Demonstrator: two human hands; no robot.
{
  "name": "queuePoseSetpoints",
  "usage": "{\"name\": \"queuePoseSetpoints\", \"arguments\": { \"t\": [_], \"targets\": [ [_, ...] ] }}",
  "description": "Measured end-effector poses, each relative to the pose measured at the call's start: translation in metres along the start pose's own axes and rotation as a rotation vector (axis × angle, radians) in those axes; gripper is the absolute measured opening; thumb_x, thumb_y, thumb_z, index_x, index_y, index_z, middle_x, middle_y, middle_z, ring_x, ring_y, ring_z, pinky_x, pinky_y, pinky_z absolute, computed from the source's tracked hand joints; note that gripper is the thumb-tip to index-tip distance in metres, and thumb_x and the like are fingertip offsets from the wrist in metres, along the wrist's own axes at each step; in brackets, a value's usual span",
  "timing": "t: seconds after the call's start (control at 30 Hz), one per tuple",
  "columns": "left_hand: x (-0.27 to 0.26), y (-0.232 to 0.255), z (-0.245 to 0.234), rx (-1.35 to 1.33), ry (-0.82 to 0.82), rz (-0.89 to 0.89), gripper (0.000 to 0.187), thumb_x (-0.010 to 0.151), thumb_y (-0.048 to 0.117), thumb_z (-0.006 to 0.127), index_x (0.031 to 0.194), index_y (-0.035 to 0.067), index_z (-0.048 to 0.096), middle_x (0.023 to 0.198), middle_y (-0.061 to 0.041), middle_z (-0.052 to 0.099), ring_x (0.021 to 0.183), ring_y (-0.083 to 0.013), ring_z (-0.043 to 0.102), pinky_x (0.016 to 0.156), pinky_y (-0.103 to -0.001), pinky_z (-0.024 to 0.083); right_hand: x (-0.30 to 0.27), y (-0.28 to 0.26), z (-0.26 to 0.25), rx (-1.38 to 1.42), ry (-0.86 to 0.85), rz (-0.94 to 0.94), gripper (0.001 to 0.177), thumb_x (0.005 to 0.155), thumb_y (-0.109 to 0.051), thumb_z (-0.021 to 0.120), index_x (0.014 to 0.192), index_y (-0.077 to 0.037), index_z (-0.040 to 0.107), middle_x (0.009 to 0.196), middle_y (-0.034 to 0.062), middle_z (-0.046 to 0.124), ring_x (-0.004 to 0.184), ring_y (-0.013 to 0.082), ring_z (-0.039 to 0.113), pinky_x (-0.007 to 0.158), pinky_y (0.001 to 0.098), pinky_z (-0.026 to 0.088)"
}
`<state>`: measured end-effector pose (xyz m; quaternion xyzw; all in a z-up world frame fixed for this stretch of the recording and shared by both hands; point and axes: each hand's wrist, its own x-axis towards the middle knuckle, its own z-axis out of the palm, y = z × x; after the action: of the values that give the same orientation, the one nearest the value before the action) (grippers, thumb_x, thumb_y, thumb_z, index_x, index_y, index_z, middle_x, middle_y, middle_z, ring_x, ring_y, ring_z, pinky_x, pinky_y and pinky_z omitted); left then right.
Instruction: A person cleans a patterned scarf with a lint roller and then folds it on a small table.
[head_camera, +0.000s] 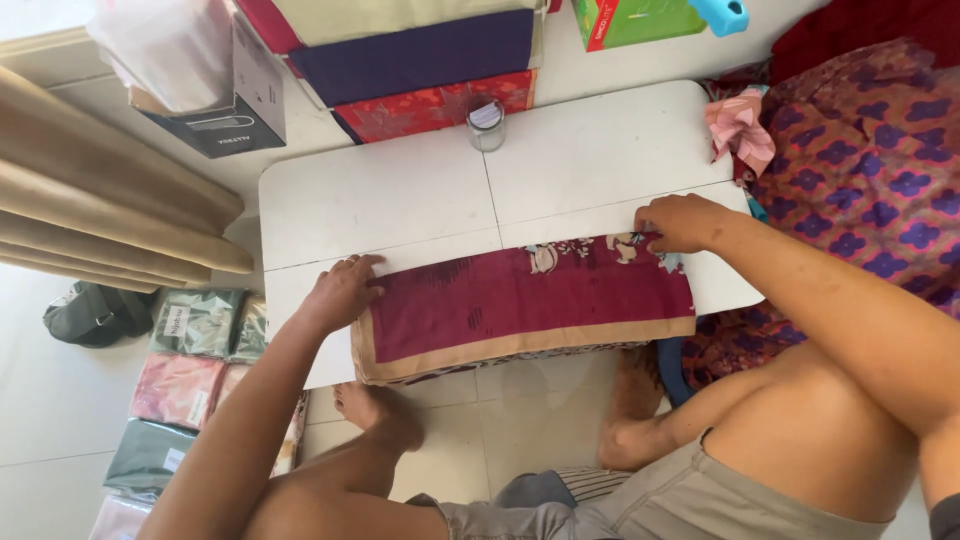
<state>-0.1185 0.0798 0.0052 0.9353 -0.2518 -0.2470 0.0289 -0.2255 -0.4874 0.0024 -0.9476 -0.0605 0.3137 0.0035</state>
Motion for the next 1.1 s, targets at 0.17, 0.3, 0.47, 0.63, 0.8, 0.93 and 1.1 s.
{"name": "queuePoseSetpoints", "arguments": {
  "t": [0.17, 0.3, 0.47, 0.63, 0.8, 0.93, 1.1],
  "targets": [
    [-0.002, -0.012, -0.001, -0.029, 0.045, 0.056, 0.028, 0.091, 0.027, 0.074, 0.119, 0.020, 0.073, 0.111, -0.009, 0.072, 0.113, -0.0300, 0.068, 0.095, -0.050, 0.056, -0.005, -0.004, -0.010, 0.103, -0.062, 0.058, 0.031, 0.083, -0.030, 0.080, 0.111, -0.017, 0.077, 0.101, 0.0095, 0.078, 0.103, 0.0330, 0.075, 0.089, 0.0441, 0.059],
    [-0.008, -0.016, -0.011, -0.199, 0.014, 0.075, 0.019, 0.091, 0.014, 0.074, 0.109, 0.015, 0.076, 0.105, -0.013, 0.078, 0.108, -0.0348, 0.072, 0.093, -0.052, 0.057, -0.009, -0.002, -0.030, 0.173, -0.062, 0.078, 0.025, 0.078, -0.028, 0.085, 0.101, -0.018, 0.085, 0.092, 0.0093, 0.082, 0.102, 0.0352, 0.076, 0.090, 0.0441, 0.058],
    [-0.021, -0.003, -0.063, -0.260, -0.060, -0.023, 0.017, 0.094, 0.017, 0.069, 0.111, 0.014, 0.073, 0.110, -0.012, 0.077, 0.095, -0.0311, 0.072, 0.083, -0.046, 0.057, -0.016, -0.003, -0.066, 0.293, -0.130, 0.146, 0.030, 0.082, -0.028, 0.083, 0.110, -0.015, 0.081, 0.110, 0.0110, 0.080, 0.108, 0.0316, 0.071, 0.091, 0.0431, 0.052],
    [-0.009, -0.005, -0.080, -0.239, -0.109, -0.135, 0.018, 0.097, 0.023, 0.064, 0.112, 0.016, 0.072, 0.108, -0.009, 0.077, 0.074, -0.0263, 0.072, 0.067, -0.040, 0.055, 0.010, 0.009, -0.078, 0.185, -0.063, 0.196, 0.029, 0.081, -0.036, 0.083, 0.109, -0.027, 0.080, 0.112, -0.0018, 0.077, 0.106, 0.0215, 0.069, 0.085, 0.0381, 0.051],
    [0.037, -0.048, -0.054, 0.092, 0.276, -0.054, 0.022, 0.095, 0.031, 0.072, 0.117, 0.030, 0.073, 0.100, -0.006, 0.075, 0.096, -0.0337, 0.075, 0.085, -0.047, 0.062, 0.035, 0.009, -0.094, 0.011, 0.248, 0.229, 0.015, 0.085, -0.036, 0.080, 0.099, -0.034, 0.082, 0.105, 0.0017, 0.082, 0.103, 0.0370, 0.076, 0.088, 0.0493, 0.059],
    [0.085, -0.062, -0.034, 0.344, 0.519, -0.005, 0.011, 0.095, 0.037, 0.070, 0.105, 0.032, 0.067, 0.089, 0.008, 0.069, 0.092, -0.0147, 0.072, 0.086, -0.035, 0.057, 0.065, 0.021, -0.076, -0.223, 0.496, 0.250, 0.013, 0.089, -0.038, 0.075, 0.102, -0.038, 0.078, 0.093, -0.0044, 0.081, 0.092, 0.0268, 0.078, 0.084, 0.0423, 0.049],
    [0.073, -0.007, -0.059, 0.276, 0.555, 0.024, 0.051, 0.102, 0.013, 0.055, 0.152, 0.009, 0.049, 0.154, -0.019, 0.050, 0.146, -0.0328, 0.044, 0.122, -0.059, 0.026, 0.079, -0.001, -0.065, -0.107, 0.702, 0.237, 0.084, 0.081, -0.032, 0.082, 0.158, -0.013, 0.051, 0.151, 0.0201, 0.058, 0.127, 0.0442, 0.060, 0.109, 0.0629, 0.032]
  ]
}}
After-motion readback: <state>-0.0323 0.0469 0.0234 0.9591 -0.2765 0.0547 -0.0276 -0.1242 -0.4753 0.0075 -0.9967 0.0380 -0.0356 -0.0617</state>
